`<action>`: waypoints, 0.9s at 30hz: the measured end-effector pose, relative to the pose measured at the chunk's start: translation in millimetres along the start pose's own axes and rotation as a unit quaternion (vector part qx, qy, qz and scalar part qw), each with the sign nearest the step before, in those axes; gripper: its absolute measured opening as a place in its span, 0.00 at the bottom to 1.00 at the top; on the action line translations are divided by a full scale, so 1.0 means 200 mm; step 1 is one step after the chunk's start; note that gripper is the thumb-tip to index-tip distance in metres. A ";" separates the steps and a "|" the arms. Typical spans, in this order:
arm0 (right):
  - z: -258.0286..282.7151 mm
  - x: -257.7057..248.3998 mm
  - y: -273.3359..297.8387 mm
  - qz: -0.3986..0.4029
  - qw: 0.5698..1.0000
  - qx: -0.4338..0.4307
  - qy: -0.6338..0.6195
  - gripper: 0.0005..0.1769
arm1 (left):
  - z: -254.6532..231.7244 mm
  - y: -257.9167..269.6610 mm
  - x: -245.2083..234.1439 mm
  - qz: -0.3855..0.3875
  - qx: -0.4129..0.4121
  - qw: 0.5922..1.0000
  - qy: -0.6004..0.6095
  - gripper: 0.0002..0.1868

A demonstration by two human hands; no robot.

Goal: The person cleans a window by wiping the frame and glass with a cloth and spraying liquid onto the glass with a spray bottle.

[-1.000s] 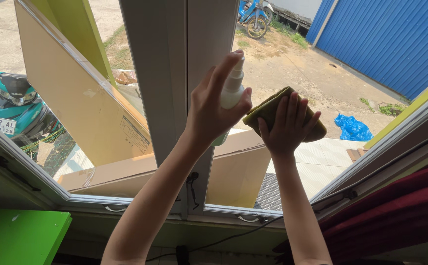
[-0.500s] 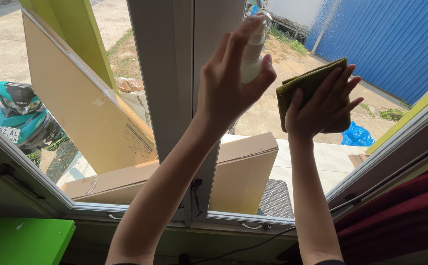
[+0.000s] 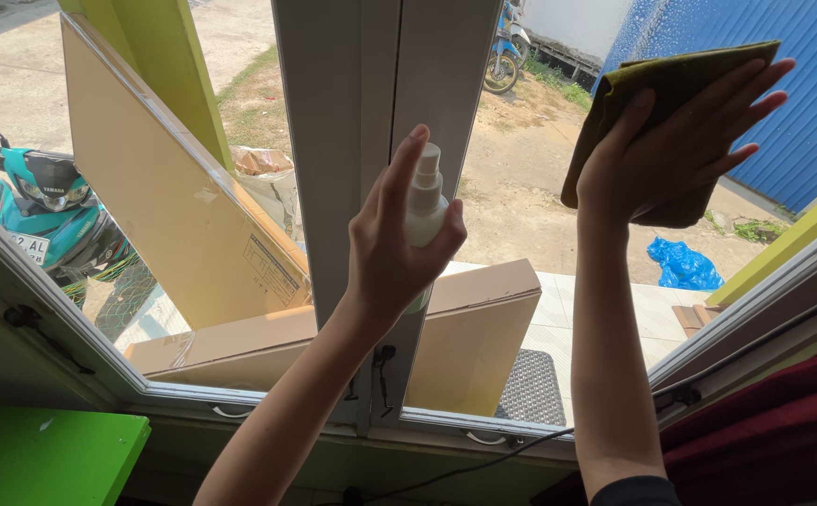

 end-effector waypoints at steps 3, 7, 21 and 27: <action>0.11 0.02 -0.17 0.056 0.994 0.055 0.083 0.48 | 0.06 0.04 -0.03 0.015 -0.024 1.000 -0.004 0.42; 0.29 -0.11 -0.28 0.224 0.942 0.061 0.240 0.46 | 0.13 0.09 -0.02 0.037 -0.066 0.997 0.009 0.43; 0.34 -0.26 0.14 0.089 0.959 -0.268 -0.034 0.48 | 0.12 0.16 0.11 0.026 -0.065 0.997 0.017 0.44; 0.20 -0.22 0.11 0.105 0.978 -0.178 -0.012 0.48 | 0.15 0.20 0.03 0.033 -0.089 0.995 0.017 0.43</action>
Point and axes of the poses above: each hand's wrist, its own y-axis away from the middle knuckle, its own x-axis out of the palm, z = x × y, the point moved 7 cm from there along -y, towards the middle knuckle, and after that the axes turned 4 degrees about -x, right-handed, at the moved point
